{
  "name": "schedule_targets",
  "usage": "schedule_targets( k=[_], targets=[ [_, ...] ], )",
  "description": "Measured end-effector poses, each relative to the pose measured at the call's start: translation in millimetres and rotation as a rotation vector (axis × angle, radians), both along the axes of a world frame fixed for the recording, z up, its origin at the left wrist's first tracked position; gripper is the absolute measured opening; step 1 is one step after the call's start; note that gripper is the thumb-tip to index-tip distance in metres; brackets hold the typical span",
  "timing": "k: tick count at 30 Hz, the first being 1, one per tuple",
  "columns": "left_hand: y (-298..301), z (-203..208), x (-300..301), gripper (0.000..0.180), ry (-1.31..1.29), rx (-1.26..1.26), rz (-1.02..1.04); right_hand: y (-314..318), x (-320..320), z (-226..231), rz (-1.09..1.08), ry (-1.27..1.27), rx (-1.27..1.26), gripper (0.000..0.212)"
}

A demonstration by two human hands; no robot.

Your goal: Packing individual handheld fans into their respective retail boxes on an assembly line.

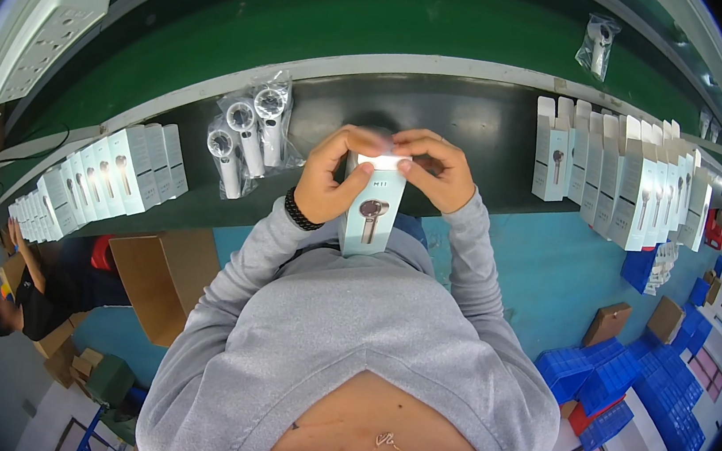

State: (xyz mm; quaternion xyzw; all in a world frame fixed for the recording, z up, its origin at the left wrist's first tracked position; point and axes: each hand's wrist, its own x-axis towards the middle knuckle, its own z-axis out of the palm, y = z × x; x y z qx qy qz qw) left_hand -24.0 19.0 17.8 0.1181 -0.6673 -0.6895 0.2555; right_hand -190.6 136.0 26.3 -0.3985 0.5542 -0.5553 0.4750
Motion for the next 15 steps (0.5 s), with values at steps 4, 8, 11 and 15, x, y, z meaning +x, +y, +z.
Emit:
schedule_targets(
  k=[4, 8, 11, 15],
  targets=[
    [2.4, -3.0, -0.3, 0.011, -0.024, -0.004, 0.003, 3.4, -2.4, -4.1, 0.002, -0.028, 0.006, 0.016],
    [3.4, -4.3, -2.9, 0.010, -0.024, -0.087, 0.021, 4.6, -2.9, -6.0, -0.030, -0.022, 0.050, 0.016],
    [5.9, -11.1, 0.0, 0.009, -0.050, -0.159, 0.030, 6.7, 2.8, -11.4, -0.067, 0.054, 0.018, 0.019],
    [5.6, -12.1, 5.8, 0.007, -0.045, -0.132, 0.109, 12.7, 32.7, -4.4, -0.164, 0.214, -0.076, 0.024]
  ],
)
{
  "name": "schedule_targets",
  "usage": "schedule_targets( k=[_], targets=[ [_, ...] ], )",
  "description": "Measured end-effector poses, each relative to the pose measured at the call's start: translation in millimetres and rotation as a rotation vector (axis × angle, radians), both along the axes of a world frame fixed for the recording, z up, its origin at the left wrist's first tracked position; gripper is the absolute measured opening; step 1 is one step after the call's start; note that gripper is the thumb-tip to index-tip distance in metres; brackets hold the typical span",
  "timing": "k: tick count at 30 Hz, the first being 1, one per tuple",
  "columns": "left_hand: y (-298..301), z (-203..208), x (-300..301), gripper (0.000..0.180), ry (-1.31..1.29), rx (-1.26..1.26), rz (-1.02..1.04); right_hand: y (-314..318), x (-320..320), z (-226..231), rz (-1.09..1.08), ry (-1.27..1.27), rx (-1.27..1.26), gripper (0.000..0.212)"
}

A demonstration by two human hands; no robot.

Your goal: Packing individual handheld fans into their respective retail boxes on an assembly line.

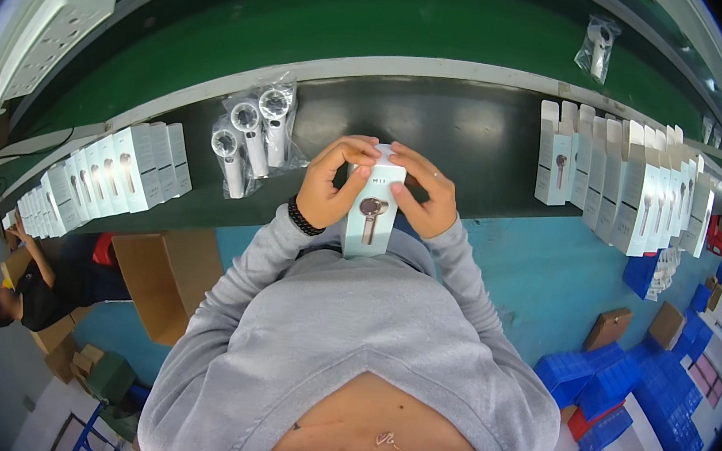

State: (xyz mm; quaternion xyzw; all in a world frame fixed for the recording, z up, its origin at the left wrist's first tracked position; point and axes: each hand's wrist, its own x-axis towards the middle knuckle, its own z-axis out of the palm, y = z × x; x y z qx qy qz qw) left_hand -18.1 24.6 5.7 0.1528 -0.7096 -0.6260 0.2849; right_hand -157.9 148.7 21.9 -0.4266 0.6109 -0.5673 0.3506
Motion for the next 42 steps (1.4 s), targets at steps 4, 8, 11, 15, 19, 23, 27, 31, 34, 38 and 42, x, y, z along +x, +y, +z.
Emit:
schedule_targets(
  k=[4, 8, 11, 15, 19, 23, 27, 31, 34, 38, 42],
  targets=[
    [3.1, 6.3, 4.2, 0.008, 0.024, -0.022, 0.085, -1.5, 11.1, -3.4, -0.034, 0.185, 0.011, 0.034],
    [-8.9, 11.6, 11.1, 0.019, -0.196, -0.236, 0.078, -1.5, 23.3, -45.3, 0.000, -0.251, -0.012, 0.043],
    [-4.0, 36.4, 35.8, 0.063, -0.469, -0.303, 0.175, -29.0, 33.0, -46.3, -0.140, -0.331, 0.065, 0.041],
    [-8.9, 47.9, 79.4, 0.083, -0.627, -0.257, 0.308, -87.1, 64.8, -40.4, -0.149, -0.218, 0.077, 0.042],
    [-52.4, 48.3, 150.9, 0.086, -0.537, -0.321, 0.588, -122.1, 116.6, -10.6, 0.140, -0.413, 0.019, 0.058],
    [-109.1, 64.2, 269.4, 0.076, -0.715, -0.565, 0.878, -126.9, 131.9, -12.8, 0.251, -0.314, 0.079, 0.063],
    [-178.0, 56.7, 390.5, 0.073, -0.970, -0.589, 1.188, -110.7, 120.4, -37.8, 0.096, -0.159, 0.259, 0.052],
    [-233.2, 26.1, 467.7, 0.073, -1.158, -0.739, 1.308, -85.6, 99.3, -63.0, -0.107, -0.077, 0.313, 0.043],
    [-263.7, 10.8, 494.4, 0.069, -1.307, -0.963, 1.255, -76.0, 91.2, -63.9, -0.189, 0.019, 0.367, 0.040],
    [-298.6, -6.0, 523.9, 0.075, -1.027, -0.862, 1.156, -68.9, 93.2, -64.8, -0.259, 0.019, 0.376, 0.038],
    [-326.2, -21.6, 546.5, 0.085, -1.193, -1.057, 0.843, -65.1, 103.0, -53.8, -0.174, 0.099, 0.339, 0.032]
  ],
)
